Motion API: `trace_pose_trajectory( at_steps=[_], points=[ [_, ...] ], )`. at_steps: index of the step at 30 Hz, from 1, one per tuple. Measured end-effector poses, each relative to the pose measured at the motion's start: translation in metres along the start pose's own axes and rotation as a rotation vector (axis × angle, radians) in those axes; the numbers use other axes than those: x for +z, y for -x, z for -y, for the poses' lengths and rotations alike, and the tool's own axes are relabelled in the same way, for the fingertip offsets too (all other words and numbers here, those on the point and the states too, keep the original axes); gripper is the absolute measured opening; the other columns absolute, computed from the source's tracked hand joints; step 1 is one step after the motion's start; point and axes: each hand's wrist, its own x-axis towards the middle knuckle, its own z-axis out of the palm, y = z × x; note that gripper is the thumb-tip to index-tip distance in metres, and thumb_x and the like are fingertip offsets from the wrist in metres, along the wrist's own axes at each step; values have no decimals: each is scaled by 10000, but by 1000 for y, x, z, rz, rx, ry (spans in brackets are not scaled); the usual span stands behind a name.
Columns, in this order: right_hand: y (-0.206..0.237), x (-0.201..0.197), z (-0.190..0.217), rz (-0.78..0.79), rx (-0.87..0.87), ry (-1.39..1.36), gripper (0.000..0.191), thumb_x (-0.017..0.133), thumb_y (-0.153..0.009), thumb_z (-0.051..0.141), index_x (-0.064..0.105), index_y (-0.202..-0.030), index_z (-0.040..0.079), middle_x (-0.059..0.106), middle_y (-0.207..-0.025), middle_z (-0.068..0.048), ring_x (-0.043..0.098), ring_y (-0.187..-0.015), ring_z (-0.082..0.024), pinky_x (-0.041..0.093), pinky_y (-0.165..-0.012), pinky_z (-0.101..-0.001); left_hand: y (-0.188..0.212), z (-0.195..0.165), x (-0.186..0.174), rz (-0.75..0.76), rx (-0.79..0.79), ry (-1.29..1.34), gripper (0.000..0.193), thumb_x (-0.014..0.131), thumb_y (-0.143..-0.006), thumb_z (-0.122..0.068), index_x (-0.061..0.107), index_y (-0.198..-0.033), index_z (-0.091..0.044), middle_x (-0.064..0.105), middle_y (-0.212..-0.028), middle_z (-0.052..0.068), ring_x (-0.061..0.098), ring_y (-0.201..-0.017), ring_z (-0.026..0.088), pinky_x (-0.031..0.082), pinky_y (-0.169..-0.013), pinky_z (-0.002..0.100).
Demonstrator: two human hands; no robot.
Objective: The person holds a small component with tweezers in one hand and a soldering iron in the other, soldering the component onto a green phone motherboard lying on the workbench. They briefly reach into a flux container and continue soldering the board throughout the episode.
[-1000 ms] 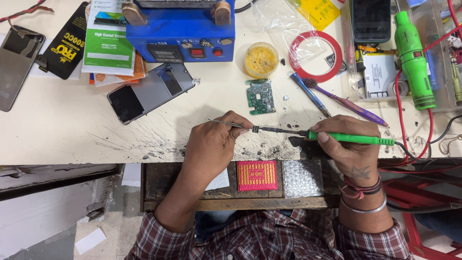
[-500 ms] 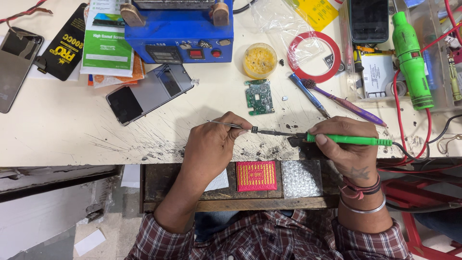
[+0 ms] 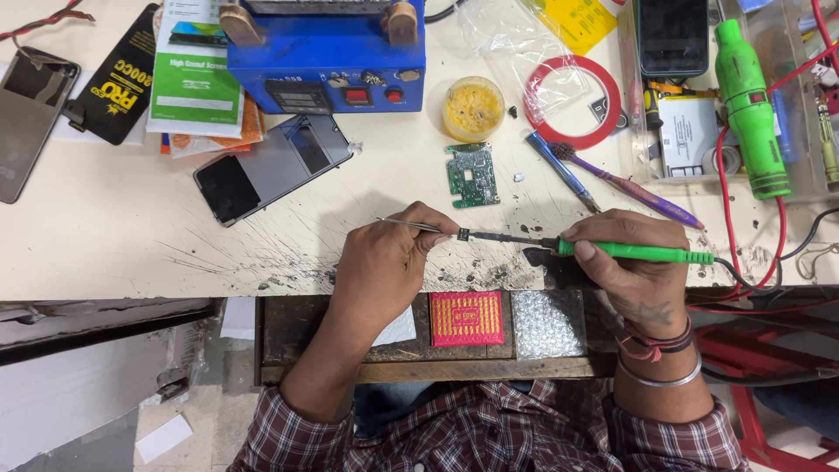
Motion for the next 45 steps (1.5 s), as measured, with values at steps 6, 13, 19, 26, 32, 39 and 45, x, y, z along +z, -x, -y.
trace_pose_trajectory(
  at_steps=[6, 13, 19, 26, 32, 39, 45],
  points=[
    [1, 2, 1, -26, 24, -39, 97, 712, -968, 53, 724, -998, -38, 744, -909, -151, 720, -784, -182, 582, -783, -289, 0, -1, -1, -11, 6, 19, 69, 687, -940, -77, 743, -972, -101, 758, -775, 49, 679, -522, 176, 529, -526, 355],
    [0, 0, 0, -10, 11, -20, 84, 710, -942, 39, 724, -975, -36, 745, -917, -146, 719, -801, -185, 580, -752, -277, 0, 2, 1, -31, 51, 22, 74, 674, -944, -60, 740, -954, -91, 772, -822, 32, 712, -589, 175, 552, -581, 349],
    [1, 1, -1, -31, 21, -50, 83, 707, -948, 34, 723, -981, -40, 744, -906, -144, 714, -767, -171, 576, -742, -270, 0, 3, 2, -30, 49, 13, 79, 669, -946, -51, 737, -918, -78, 789, -886, 4, 713, -598, 187, 557, -600, 351],
    [2, 1, -1, -43, 27, -67, 93, 707, -965, 51, 724, -985, -38, 744, -890, -143, 713, -764, -175, 578, -730, -266, 1, 6, 4, -31, 60, 4, 96, 675, -952, -59, 698, -860, -65, 791, -909, -3, 699, -590, 180, 556, -599, 347],
    [2, 0, -1, -43, 18, -29, 101, 716, -960, 63, 724, -977, -36, 743, -923, -139, 717, -750, -172, 577, -715, -261, 2, 4, 2, 21, -14, 4, 76, 667, -944, -64, 740, -940, -86, 778, -869, 7, 643, -493, 169, 521, -524, 352],
    [1, 1, -1, -42, 29, -50, 100, 714, -961, 61, 722, -972, -38, 739, -916, -138, 716, -742, -172, 580, -750, -281, 2, 3, 0, 45, 9, 17, 106, 650, -982, -86, 696, -887, -96, 829, -1001, -48, 626, -490, 148, 508, -523, 341],
    [1, 1, -1, -32, 3, -1, 96, 708, -956, 59, 725, -969, -34, 745, -912, -132, 718, -743, -169, 579, -708, -257, 2, -3, -4, 190, -212, -152, 143, 678, -1008, -170, 769, -1110, -208, 754, -746, 73, 665, -527, 204, 523, -575, 385]
  ],
)
